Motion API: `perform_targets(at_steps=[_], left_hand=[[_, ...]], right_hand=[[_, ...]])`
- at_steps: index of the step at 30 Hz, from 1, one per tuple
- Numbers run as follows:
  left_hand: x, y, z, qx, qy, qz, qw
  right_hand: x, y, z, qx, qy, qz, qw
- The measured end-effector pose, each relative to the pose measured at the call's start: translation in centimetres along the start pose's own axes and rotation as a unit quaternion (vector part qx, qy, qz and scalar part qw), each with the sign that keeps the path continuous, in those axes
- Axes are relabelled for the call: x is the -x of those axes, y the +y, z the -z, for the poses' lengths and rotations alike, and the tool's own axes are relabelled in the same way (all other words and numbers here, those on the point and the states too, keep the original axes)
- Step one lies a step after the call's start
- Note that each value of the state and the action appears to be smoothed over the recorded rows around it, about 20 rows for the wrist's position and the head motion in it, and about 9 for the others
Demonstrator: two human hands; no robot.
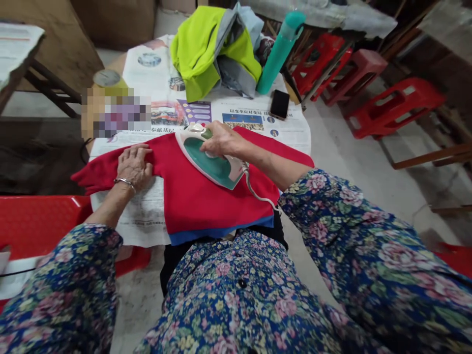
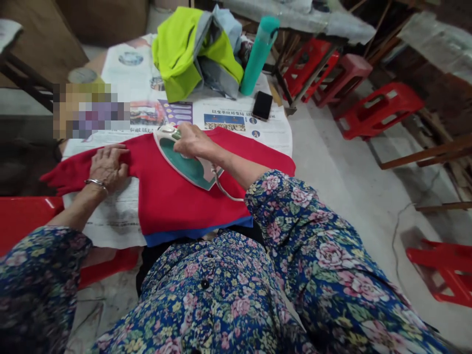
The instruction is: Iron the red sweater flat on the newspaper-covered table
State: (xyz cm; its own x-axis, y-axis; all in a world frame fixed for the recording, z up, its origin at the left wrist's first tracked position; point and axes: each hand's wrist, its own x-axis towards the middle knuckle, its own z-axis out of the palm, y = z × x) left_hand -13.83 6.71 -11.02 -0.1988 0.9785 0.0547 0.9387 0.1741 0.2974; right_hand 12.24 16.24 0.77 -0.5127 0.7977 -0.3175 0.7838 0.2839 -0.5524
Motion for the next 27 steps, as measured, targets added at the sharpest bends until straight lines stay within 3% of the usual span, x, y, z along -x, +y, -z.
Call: perform_targets(at_steps=[5,9,12,15,20,23,27], left_hand=[[-0.2,-0.3,-0.5,0.002,0.006,-0.007,1.0],[-0.2,-0.9,-0.9,-0.003,0.012,-0.009,1.0],[-0.1,-1.3,-1.1,0.005,0.018,-0.019,1.0],[-0.1,-1.4,-1.2,0.017,0.022,-0.027,0.999],[-0.1,-0.9,-1.1,0.011,0.011,-0.002,1.0],[-0.1,-0.7,-1.0,0.009,0.008,0.0,1.0],[0.0,-0.8,-0.9,0.017,0.012,0.004,1.0]], right_hand=[[2.5,0.5,-1.4,0.011,-0.104,0.104,0.989],[5.1,0.9,-3.1,0.07,-0.188,0.217,0.955],[5.7,0.5,-3.7,0.097,-0.214,0.267,0.935],[4.4,0.3,-3.2,0.095,-0.188,0.237,0.948],[0.7,0.7,-1.3,0.021,-0.093,0.096,0.991],[-0.9,1.0,-0.4,-0.03,-0.042,0.012,0.999],[-2.6,1.3,0.2,-0.063,0.035,-0.012,0.997]])
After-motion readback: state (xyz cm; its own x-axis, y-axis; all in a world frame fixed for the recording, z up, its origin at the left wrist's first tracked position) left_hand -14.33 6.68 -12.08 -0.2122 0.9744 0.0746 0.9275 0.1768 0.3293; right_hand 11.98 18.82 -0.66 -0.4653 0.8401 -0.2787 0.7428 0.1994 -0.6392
